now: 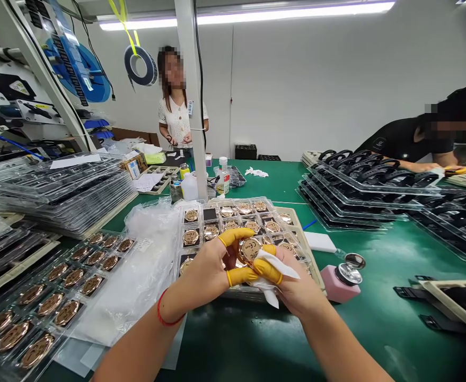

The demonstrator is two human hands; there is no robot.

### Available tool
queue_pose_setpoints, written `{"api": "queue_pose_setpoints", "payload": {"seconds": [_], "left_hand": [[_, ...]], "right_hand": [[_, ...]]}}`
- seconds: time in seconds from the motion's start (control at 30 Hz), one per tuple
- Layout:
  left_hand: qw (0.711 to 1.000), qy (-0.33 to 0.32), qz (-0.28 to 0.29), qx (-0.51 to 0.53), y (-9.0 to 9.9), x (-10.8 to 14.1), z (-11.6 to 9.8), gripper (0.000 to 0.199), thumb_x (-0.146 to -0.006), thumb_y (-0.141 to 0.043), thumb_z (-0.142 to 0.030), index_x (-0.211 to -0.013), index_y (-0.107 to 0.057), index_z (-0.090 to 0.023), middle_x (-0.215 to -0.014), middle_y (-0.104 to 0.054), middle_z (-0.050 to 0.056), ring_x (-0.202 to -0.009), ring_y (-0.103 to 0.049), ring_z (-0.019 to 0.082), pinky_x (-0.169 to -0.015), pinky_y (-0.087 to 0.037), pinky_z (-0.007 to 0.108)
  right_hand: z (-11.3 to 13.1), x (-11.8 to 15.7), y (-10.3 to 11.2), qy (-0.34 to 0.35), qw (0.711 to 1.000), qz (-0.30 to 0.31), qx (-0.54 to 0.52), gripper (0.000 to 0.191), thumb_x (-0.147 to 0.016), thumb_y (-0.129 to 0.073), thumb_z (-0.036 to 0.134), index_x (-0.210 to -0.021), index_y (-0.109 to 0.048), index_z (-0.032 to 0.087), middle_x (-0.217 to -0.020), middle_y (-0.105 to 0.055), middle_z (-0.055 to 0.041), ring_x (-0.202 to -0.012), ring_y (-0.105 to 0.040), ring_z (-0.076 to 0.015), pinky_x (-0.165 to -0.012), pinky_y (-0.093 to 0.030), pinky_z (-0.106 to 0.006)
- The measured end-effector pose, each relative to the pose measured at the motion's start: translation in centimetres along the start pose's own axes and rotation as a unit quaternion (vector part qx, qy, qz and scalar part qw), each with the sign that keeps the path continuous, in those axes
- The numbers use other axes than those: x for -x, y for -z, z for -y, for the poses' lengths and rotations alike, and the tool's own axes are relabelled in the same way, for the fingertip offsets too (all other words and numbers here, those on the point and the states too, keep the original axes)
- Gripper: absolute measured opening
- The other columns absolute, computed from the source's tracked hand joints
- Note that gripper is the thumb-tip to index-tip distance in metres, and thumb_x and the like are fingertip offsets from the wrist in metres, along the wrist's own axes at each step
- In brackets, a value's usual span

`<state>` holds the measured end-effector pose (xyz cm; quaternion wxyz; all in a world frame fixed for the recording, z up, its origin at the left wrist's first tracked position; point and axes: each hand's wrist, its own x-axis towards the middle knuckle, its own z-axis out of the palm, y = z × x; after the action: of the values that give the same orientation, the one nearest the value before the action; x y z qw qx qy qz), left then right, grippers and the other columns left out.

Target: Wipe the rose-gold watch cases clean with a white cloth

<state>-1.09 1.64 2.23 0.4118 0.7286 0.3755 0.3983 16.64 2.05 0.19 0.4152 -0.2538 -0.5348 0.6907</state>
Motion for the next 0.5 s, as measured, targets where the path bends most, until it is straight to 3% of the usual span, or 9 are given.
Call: {"api": "queue_pose_setpoints", "payload": {"seconds": [0.13, 0.27, 0.5], "left_hand": [[0.99, 0.022, -0.004, 0.139, -0.34, -0.35, 0.22, 0.051, -0.074, -0.078, -0.026, -0.12, -0.056, -0.026, -0.092, -0.063, -0.001, -0.074, -0.056, 0.009, -0.065, -0.047, 0.016], [0.97, 0.042, -0.008, 0.24, -0.62, -0.7, 0.1, 0.052, -0.069, -0.082, -0.024, -0.116, -0.059, -0.021, -0.107, -0.065, 0.004, -0.094, -0.063, 0.016, -0.082, -0.053, 0.023], [0.947, 0.058, -0.013, 0.315, -0.74, -0.9, 0.06, 0.055, -0.066, -0.084, -0.019, -0.115, -0.059, -0.019, -0.108, -0.067, 0.007, -0.096, -0.065, 0.017, -0.084, -0.054, 0.024]], "right_hand": [[0.25, 0.19, 0.1, 0.019, 0.997, -0.005, 0.07, 0.024, -0.079, -0.07, 0.041, -0.082, -0.071, 0.017, -0.074, -0.063, -0.0011, -0.066, -0.053, -0.0108, -0.061, -0.044, -0.02], [0.64, 0.23, 0.14, 0.064, 0.989, -0.009, 0.136, 0.019, -0.082, -0.068, 0.036, -0.09, -0.07, 0.019, -0.083, -0.066, -0.0014, -0.073, -0.057, -0.0129, -0.07, -0.047, -0.023], [0.9, 0.44, 0.12, 0.129, 0.965, -0.008, 0.229, 0.016, -0.087, -0.06, 0.028, -0.097, -0.069, 0.02, -0.089, -0.068, -0.0026, -0.079, -0.061, -0.0166, -0.073, -0.049, -0.025]]}}
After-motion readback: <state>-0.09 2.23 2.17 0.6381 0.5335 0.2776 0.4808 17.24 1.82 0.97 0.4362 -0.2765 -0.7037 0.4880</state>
